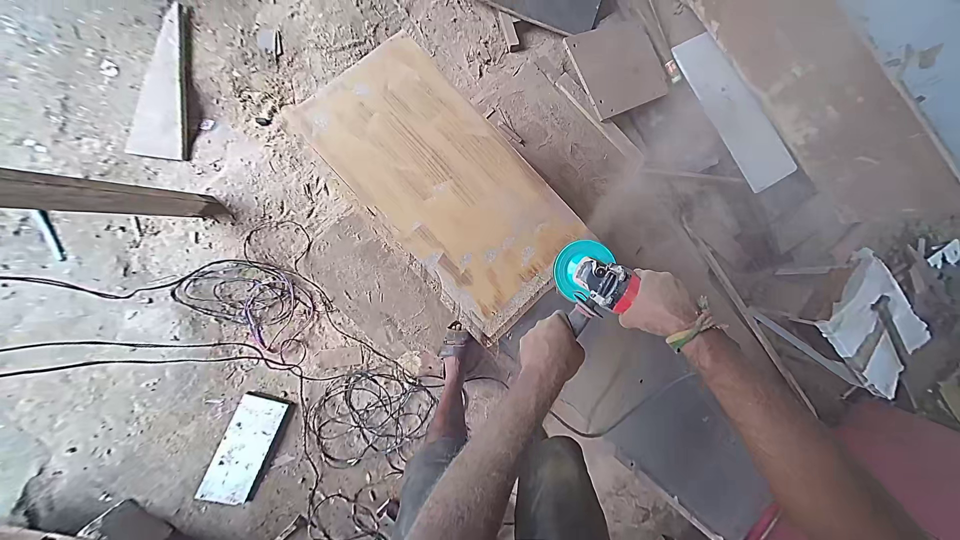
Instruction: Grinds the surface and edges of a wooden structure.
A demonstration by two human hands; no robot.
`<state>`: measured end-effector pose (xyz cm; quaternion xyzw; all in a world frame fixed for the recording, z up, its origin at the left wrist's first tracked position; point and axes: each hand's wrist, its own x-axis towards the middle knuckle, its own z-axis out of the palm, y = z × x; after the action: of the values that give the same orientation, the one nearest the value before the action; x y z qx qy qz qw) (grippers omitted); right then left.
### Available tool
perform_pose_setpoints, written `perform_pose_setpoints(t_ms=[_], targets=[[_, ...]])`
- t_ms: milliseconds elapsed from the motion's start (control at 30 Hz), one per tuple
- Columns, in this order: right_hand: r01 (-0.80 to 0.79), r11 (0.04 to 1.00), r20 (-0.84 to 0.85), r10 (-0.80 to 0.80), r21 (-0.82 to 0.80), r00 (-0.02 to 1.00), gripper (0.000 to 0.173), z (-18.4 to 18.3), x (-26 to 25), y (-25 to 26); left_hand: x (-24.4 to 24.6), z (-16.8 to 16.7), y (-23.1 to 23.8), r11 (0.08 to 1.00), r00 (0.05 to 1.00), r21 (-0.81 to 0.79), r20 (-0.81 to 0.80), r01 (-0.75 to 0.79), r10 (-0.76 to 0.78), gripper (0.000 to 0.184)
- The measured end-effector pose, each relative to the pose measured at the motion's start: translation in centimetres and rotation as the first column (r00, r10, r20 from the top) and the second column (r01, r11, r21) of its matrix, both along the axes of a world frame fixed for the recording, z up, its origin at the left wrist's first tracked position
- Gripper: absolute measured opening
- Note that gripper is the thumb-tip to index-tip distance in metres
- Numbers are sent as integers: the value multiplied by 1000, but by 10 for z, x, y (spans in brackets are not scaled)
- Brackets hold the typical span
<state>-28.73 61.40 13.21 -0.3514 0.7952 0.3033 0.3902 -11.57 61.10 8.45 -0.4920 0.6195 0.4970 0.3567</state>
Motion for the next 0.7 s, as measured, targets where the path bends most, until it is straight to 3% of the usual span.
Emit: perform_pose_setpoints(t_ms=[367, 500, 700], targets=[[152, 986, -125, -160, -69, 979, 71, 5, -18, -11, -30, -2, -31, 991, 995, -121, -78, 54, -64, 33], [79, 994, -39, -82, -75, 996, 71, 3, 11, -5, 6, 0, -12, 990, 999, -143, -43, 6, -12, 33], [-122, 992, 204, 128, -44, 970, 60, 1, 95, 14, 101, -7, 56, 978, 976, -131, 125, -164, 181, 34]])
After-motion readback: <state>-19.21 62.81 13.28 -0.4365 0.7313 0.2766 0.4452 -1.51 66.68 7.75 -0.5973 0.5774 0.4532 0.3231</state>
